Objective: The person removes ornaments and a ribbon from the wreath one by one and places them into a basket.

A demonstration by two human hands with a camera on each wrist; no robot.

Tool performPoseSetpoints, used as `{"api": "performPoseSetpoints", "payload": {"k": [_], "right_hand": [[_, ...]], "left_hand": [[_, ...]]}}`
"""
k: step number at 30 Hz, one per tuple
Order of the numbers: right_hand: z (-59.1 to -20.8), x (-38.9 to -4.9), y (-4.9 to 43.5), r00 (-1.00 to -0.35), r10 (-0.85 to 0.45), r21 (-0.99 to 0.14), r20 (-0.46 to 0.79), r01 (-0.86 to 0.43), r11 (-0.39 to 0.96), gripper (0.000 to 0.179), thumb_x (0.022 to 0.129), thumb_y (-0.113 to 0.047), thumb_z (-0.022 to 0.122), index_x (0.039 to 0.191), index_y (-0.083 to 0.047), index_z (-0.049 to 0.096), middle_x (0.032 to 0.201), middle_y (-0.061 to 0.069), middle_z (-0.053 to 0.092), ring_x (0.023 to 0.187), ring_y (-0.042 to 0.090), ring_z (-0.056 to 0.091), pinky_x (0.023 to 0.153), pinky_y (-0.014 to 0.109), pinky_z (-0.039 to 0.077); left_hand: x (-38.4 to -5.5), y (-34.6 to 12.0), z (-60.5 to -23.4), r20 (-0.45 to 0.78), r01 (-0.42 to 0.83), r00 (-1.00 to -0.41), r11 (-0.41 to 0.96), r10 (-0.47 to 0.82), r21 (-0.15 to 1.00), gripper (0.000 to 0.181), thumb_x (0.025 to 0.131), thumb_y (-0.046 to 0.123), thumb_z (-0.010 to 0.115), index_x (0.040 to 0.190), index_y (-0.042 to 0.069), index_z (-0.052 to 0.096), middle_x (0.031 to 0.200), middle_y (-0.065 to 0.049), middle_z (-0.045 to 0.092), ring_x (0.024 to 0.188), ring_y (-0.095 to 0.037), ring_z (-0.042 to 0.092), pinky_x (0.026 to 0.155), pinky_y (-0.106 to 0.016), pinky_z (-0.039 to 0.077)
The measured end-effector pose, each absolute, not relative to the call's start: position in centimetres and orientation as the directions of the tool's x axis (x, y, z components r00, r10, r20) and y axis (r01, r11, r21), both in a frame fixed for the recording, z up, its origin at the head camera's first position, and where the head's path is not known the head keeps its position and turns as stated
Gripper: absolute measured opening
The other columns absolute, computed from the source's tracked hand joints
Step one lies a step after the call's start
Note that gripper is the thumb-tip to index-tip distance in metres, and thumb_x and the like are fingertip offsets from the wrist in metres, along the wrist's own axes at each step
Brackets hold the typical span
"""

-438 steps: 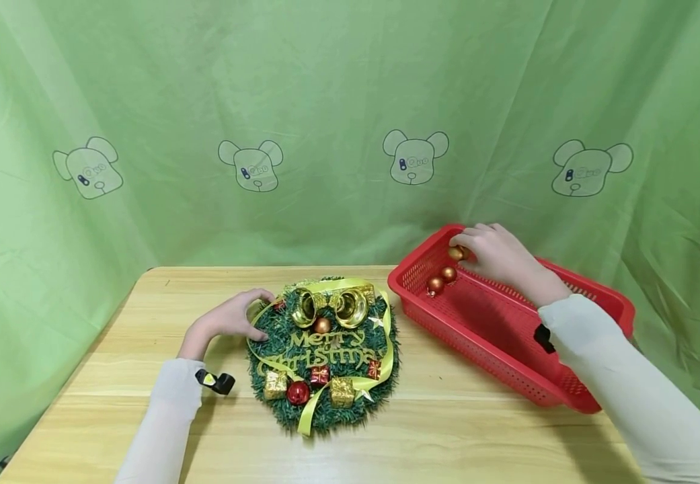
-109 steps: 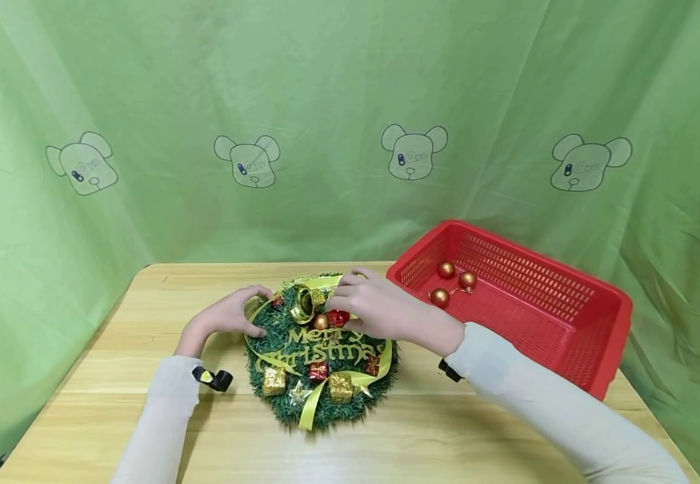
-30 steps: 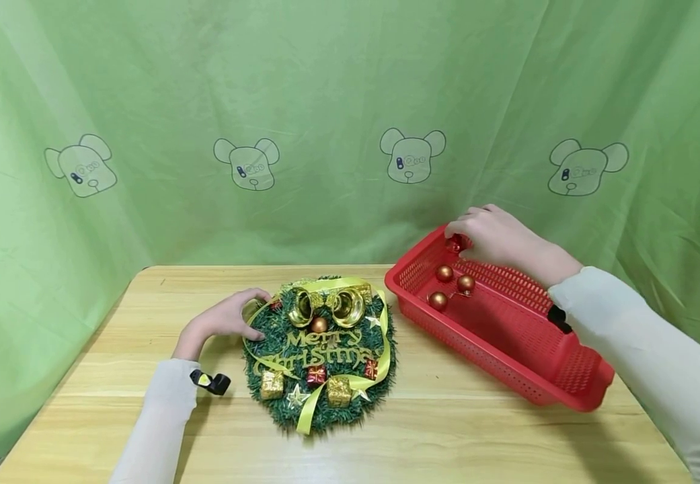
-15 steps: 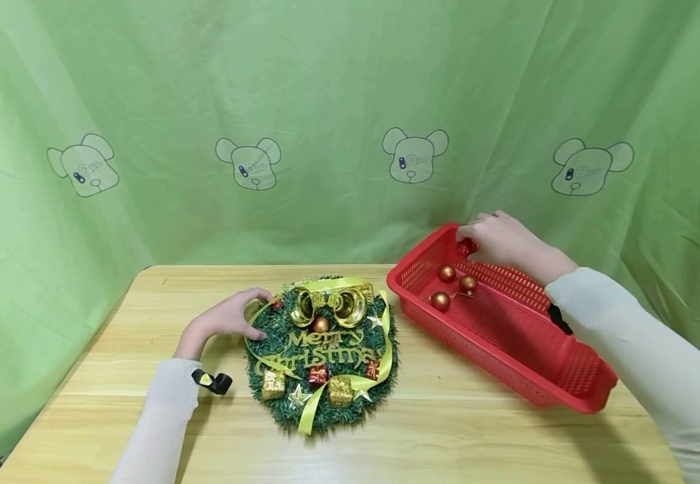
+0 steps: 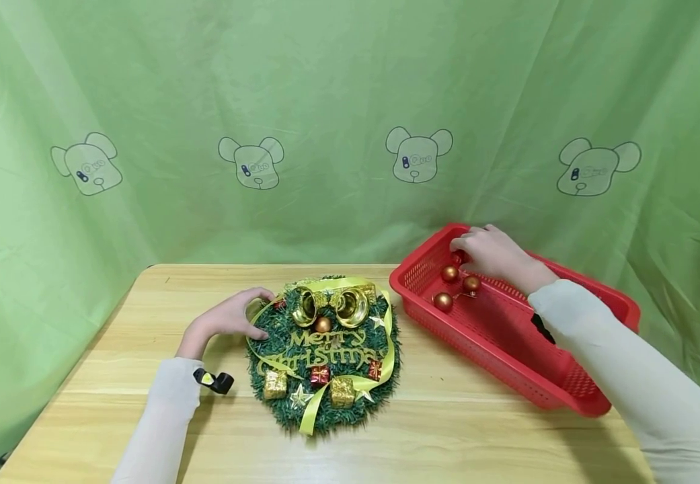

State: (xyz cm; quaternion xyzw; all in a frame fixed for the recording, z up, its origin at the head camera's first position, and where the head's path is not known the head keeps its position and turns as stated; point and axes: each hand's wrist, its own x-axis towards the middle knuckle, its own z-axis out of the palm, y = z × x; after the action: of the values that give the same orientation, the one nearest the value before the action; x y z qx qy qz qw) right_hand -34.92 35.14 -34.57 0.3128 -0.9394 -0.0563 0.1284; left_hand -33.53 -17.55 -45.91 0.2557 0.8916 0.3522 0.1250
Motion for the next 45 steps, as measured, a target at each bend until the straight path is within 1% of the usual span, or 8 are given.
{"api": "performPoseSetpoints", "payload": {"k": [3, 8, 15, 26, 30, 37, 42, 45], "right_hand": [[-35.4, -35.3, 35.4, -0.770, -0.601, 0.190, 0.213, -0.571, 0.799, 0.029, 0.074, -0.007, 0.087, 0.100, -0.005, 0.073, 0.093, 0.010, 0.074, 0.090, 0.032, 0.067, 0.074, 0.050, 0.051], [-36.5, -35.7, 35.9, -0.766, -0.604, 0.183, 0.221, -0.575, 0.797, 0.034, 0.072, -0.009, 0.089, 0.101, -0.004, 0.073, 0.095, 0.012, 0.074, 0.094, 0.034, 0.066, 0.080, 0.055, 0.054], [-38.0, -36.0, 36.9, -0.771, -0.597, 0.182, 0.221, -0.568, 0.802, 0.036, 0.071, -0.009, 0.087, 0.103, -0.003, 0.073, 0.094, 0.012, 0.073, 0.093, 0.034, 0.065, 0.079, 0.055, 0.054], [-40.7, -36.1, 38.5, -0.713, -0.636, 0.222, 0.294, -0.597, 0.771, 0.041, 0.070, -0.018, 0.092, 0.103, -0.002, 0.074, 0.091, 0.013, 0.074, 0.091, 0.034, 0.063, 0.079, 0.055, 0.054], [-41.4, -36.0, 38.7, -0.701, -0.647, 0.229, 0.302, -0.605, 0.762, 0.040, 0.071, -0.017, 0.092, 0.103, -0.002, 0.074, 0.091, 0.013, 0.073, 0.092, 0.035, 0.065, 0.079, 0.055, 0.055], [-42.2, -35.8, 38.6, -0.691, -0.657, 0.244, 0.301, -0.611, 0.753, 0.041, 0.072, -0.015, 0.091, 0.106, 0.001, 0.073, 0.095, 0.016, 0.073, 0.096, 0.038, 0.065, 0.087, 0.060, 0.056], [-43.0, -36.0, 38.7, -0.631, -0.698, 0.281, 0.338, -0.640, 0.715, 0.040, 0.071, -0.015, 0.090, 0.104, 0.000, 0.073, 0.095, 0.016, 0.071, 0.095, 0.037, 0.064, 0.083, 0.057, 0.057], [-43.3, -36.0, 38.8, -0.611, -0.711, 0.286, 0.348, -0.653, 0.702, 0.041, 0.071, -0.016, 0.089, 0.106, 0.000, 0.073, 0.098, 0.016, 0.071, 0.097, 0.037, 0.064, 0.082, 0.056, 0.057]], "left_hand": [[-33.5, -17.5, -45.8, -0.037, 0.370, -0.838, 0.616, 0.545, 0.695, 0.082, 0.071, 0.015, 0.090, 0.143, 0.009, 0.050, 0.152, -0.013, 0.050, 0.146, -0.039, 0.039, 0.124, -0.061, 0.028], [-33.6, -17.5, -45.8, -0.041, 0.368, -0.838, 0.619, 0.545, 0.694, 0.082, 0.071, 0.015, 0.090, 0.143, 0.009, 0.050, 0.152, -0.013, 0.050, 0.146, -0.038, 0.039, 0.124, -0.060, 0.028], [-33.7, -17.5, -45.8, -0.045, 0.368, -0.841, 0.631, 0.539, 0.683, 0.082, 0.071, 0.015, 0.090, 0.143, 0.009, 0.050, 0.153, -0.013, 0.050, 0.147, -0.039, 0.039, 0.124, -0.060, 0.028], [-33.5, -17.5, -45.8, -0.047, 0.365, -0.841, 0.629, 0.539, 0.686, 0.081, 0.072, 0.014, 0.089, 0.142, 0.010, 0.050, 0.153, -0.013, 0.049, 0.147, -0.039, 0.039, 0.124, -0.061, 0.029], [-33.4, -17.5, -45.9, -0.047, 0.363, -0.841, 0.627, 0.539, 0.689, 0.081, 0.072, 0.015, 0.089, 0.143, 0.011, 0.050, 0.154, -0.013, 0.049, 0.147, -0.039, 0.039, 0.123, -0.061, 0.029], [-33.5, -17.5, -45.9, -0.049, 0.356, -0.842, 0.623, 0.537, 0.696, 0.082, 0.071, 0.014, 0.089, 0.143, 0.011, 0.050, 0.154, -0.012, 0.048, 0.147, -0.038, 0.038, 0.124, -0.061, 0.029], [-33.5, -17.5, -45.9, -0.046, 0.358, -0.842, 0.621, 0.537, 0.698, 0.082, 0.071, 0.014, 0.089, 0.143, 0.011, 0.050, 0.154, -0.011, 0.049, 0.148, -0.038, 0.038, 0.124, -0.060, 0.028], [-33.5, -17.5, -45.9, -0.048, 0.358, -0.843, 0.624, 0.536, 0.695, 0.082, 0.071, 0.015, 0.089, 0.143, 0.011, 0.050, 0.154, -0.011, 0.049, 0.148, -0.038, 0.038, 0.125, -0.061, 0.027]]}}
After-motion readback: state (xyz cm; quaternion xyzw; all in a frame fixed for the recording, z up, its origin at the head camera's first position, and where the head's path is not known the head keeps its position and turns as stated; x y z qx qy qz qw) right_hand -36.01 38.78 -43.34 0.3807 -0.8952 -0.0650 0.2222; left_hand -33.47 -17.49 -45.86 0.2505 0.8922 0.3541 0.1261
